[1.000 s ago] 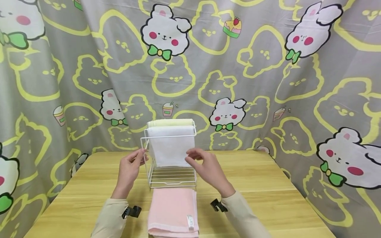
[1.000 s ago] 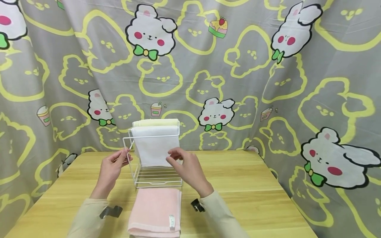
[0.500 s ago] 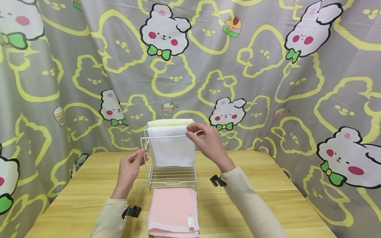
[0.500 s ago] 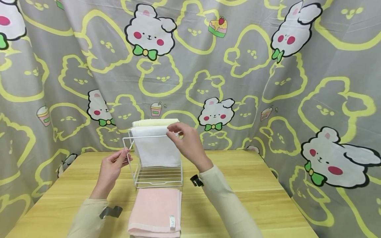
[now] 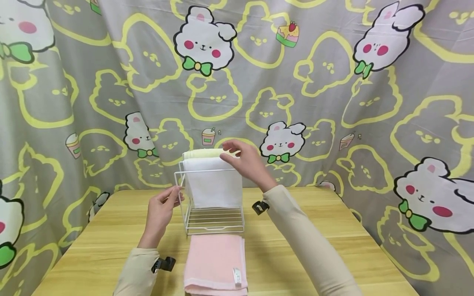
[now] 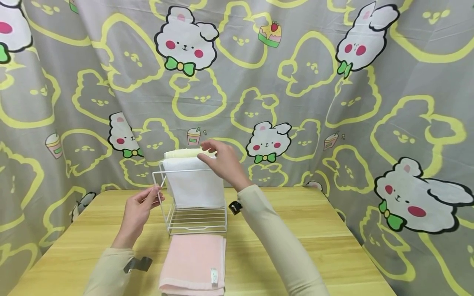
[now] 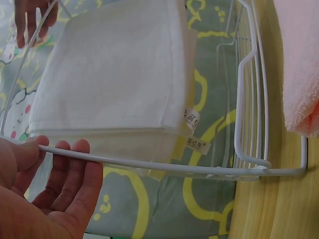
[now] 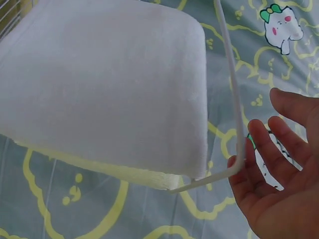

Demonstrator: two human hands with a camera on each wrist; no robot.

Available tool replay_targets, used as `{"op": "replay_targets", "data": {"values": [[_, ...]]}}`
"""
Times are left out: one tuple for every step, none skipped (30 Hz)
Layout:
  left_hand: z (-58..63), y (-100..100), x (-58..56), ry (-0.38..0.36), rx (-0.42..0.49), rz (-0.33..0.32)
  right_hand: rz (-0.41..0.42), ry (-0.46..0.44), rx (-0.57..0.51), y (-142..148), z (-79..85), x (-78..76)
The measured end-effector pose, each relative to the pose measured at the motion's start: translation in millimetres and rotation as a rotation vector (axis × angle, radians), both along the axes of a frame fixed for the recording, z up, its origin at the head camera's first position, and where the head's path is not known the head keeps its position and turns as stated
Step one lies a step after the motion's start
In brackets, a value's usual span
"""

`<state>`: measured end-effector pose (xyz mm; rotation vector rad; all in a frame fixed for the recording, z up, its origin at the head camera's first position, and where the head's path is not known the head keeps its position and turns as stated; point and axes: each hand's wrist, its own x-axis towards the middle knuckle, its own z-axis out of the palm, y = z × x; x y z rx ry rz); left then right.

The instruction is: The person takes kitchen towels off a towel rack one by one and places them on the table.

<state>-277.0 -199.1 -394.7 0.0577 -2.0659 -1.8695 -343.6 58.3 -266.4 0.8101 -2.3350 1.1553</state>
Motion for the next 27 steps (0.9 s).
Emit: {"op": "replay_targets", "data": {"values": [[0.0, 0.0, 0.0, 0.002, 0.0, -0.001, -0.005, -0.013, 0.008, -1.6, 0.7, -2.5], [0.1, 0.0, -0.1, 0.004, 0.001, -0.002, -0.008, -0.027, 0.017, -3.2, 1.3, -4.9], [0.1, 0.0, -0.2, 0.005, 0.001, -0.001, -0.009, -0.039, 0.029, -4.6, 1.8, -6.8], [0.2, 0.0, -0.1, 0.005, 0.001, 0.0, -0.012, -0.05, 0.044, -6.1, 2.2, -8.7], [0.4, 0.0, 0.0, 0.004, 0.0, 0.002, -0.017, -0.058, 0.064, -7.3, 2.7, -10.4], [0.6, 0.0, 0.0, 0.001, -0.001, 0.002, -0.023, -0.065, 0.082, -8.5, 3.1, -11.7], [0.8, 0.0, 0.0, 0.0, -0.002, 0.003, -0.03, -0.069, 0.101, -9.3, 3.3, -13.2], [1.0, -0.1, -0.1, -0.002, -0.002, 0.003, -0.035, -0.073, 0.118, -10.1, 3.4, -14.7], [1.2, -0.2, -0.2, -0.005, -0.005, 0.006, -0.038, -0.076, 0.132, -10.7, 3.2, -16.5], [1.4, -0.3, -0.2, -0.007, -0.006, 0.006, -0.039, -0.081, 0.144, -11.1, 2.5, -18.6], [1.6, -0.4, -0.4, -0.011, -0.007, 0.008, -0.039, -0.088, 0.149, -11.3, 1.5, -20.4], [1.8, -0.5, -0.4, -0.014, -0.008, 0.009, -0.035, -0.098, 0.152, -11.3, 0.0, -22.7], [1.8, -0.7, -0.6, -0.016, -0.009, 0.01, -0.03, -0.109, 0.155, -11.3, -1.4, -24.8], [1.9, -0.7, -0.5, -0.019, -0.011, 0.011, -0.022, -0.122, 0.156, -11.4, -2.8, -26.6], [1.9, -0.7, -0.5, -0.021, -0.012, 0.013, -0.015, -0.135, 0.16, -11.4, -4.1, -28.4], [1.9, -0.5, -0.4, -0.02, -0.011, 0.011, -0.008, -0.146, 0.165, -11.5, -5.2, -29.8], [1.8, -0.4, -0.4, -0.02, -0.01, 0.01, -0.002, -0.156, 0.171, -11.7, -5.8, -31.0], [1.7, -0.2, -0.4, -0.018, -0.009, 0.008, 0.009, -0.165, 0.178, -12.1, -6.2, -32.2], [1.5, -0.1, -0.5, -0.015, -0.008, 0.007, 0.017, -0.169, 0.189, -12.7, -5.9, -33.0], [1.2, 0.0, -0.5, -0.013, -0.007, 0.006, 0.027, -0.172, 0.202, -13.4, -5.6, -33.7], [1.0, 0.2, -0.6, -0.009, -0.005, 0.005, 0.035, -0.172, 0.219, -14.3, -5.2, -34.5], [0.7, 0.2, -0.6, -0.006, -0.002, 0.005, 0.044, -0.174, 0.237, -15.1, -4.7, -35.3], [0.4, 0.3, -0.7, -0.003, -0.001, 0.005, 0.05, -0.178, 0.256, -16.0, -4.3, -36.0], [0.1, 0.3, -0.7, -0.001, 0.0, 0.004, 0.055, -0.183, 0.274, -16.9, -4.0, -36.5], [-0.1, 0.4, -0.8, 0.001, 0.001, 0.004, 0.055, -0.19, 0.293, -17.7, -3.9, -37.1], [-0.4, 0.4, -0.8, 0.003, 0.0, 0.004, 0.055, -0.198, 0.308, -18.4, -3.8, -37.4], [-0.6, 0.4, -0.9, 0.004, 0.0, 0.004, 0.053, -0.208, 0.32, -19.0, -3.7, -37.5]]}}
